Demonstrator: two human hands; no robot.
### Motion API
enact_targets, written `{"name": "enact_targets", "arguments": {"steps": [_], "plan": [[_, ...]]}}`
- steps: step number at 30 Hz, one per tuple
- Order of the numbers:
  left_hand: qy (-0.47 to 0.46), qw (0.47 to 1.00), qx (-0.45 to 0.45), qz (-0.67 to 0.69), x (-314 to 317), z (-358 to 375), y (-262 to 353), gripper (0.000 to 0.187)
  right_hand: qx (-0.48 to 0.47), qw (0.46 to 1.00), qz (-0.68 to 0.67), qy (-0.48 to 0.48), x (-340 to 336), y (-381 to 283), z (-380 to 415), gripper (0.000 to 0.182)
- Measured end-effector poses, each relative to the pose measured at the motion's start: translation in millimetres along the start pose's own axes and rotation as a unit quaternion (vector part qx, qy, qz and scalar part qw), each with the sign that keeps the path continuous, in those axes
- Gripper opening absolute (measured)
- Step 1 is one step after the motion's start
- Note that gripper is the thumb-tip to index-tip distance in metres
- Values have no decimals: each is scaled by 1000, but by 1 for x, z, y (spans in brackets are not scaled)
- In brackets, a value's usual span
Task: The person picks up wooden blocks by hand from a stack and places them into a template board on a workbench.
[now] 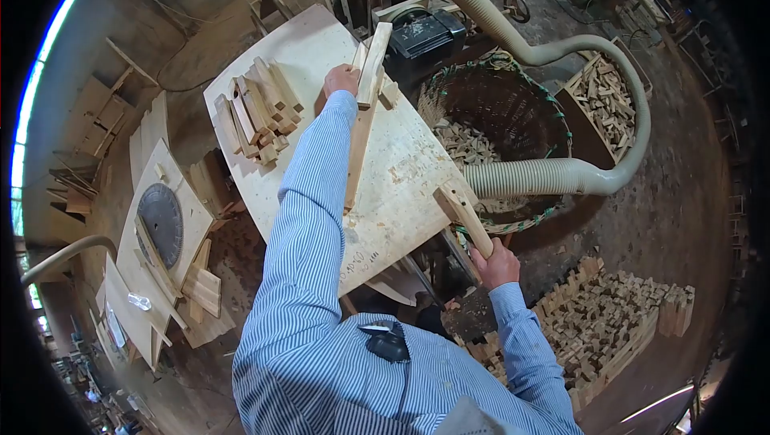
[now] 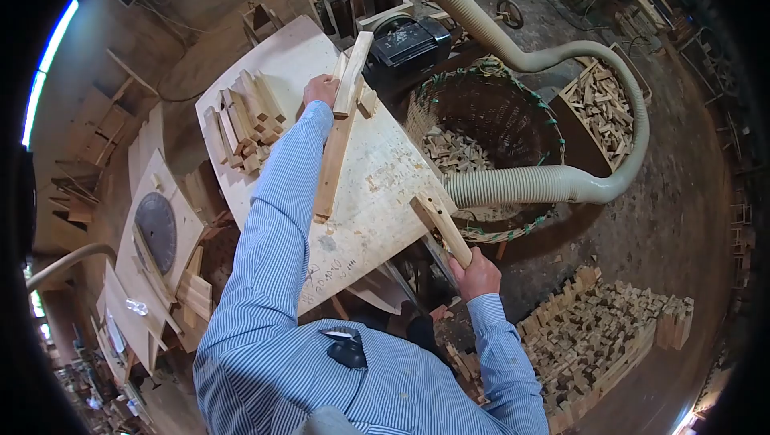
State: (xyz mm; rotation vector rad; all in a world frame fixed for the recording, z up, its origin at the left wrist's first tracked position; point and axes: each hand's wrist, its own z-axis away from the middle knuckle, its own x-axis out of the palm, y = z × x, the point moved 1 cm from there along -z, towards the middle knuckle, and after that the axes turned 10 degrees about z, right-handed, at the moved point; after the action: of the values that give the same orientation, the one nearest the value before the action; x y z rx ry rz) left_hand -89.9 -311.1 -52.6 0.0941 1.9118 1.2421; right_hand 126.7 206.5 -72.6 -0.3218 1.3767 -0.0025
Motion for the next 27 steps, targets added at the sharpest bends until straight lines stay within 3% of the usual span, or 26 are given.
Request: {"name": "enact_targets", "arguments": {"steps": [16,23,25,27], "plan": [[-52,998,-10,39,-5,8,-1,39,10,1000,12,-16,-15,-2,4,50],[7,1000,8,20,-22,27,7,39,25,999,11,-22,-27,-7,5,48],[86,980,159,-83,-34,29,8,36,30,999,9,-25,-33,-10,6,48],[41,974,191,-114,-43,35,6,36,37,998,18,-38,-40,-13,7,47]]}}
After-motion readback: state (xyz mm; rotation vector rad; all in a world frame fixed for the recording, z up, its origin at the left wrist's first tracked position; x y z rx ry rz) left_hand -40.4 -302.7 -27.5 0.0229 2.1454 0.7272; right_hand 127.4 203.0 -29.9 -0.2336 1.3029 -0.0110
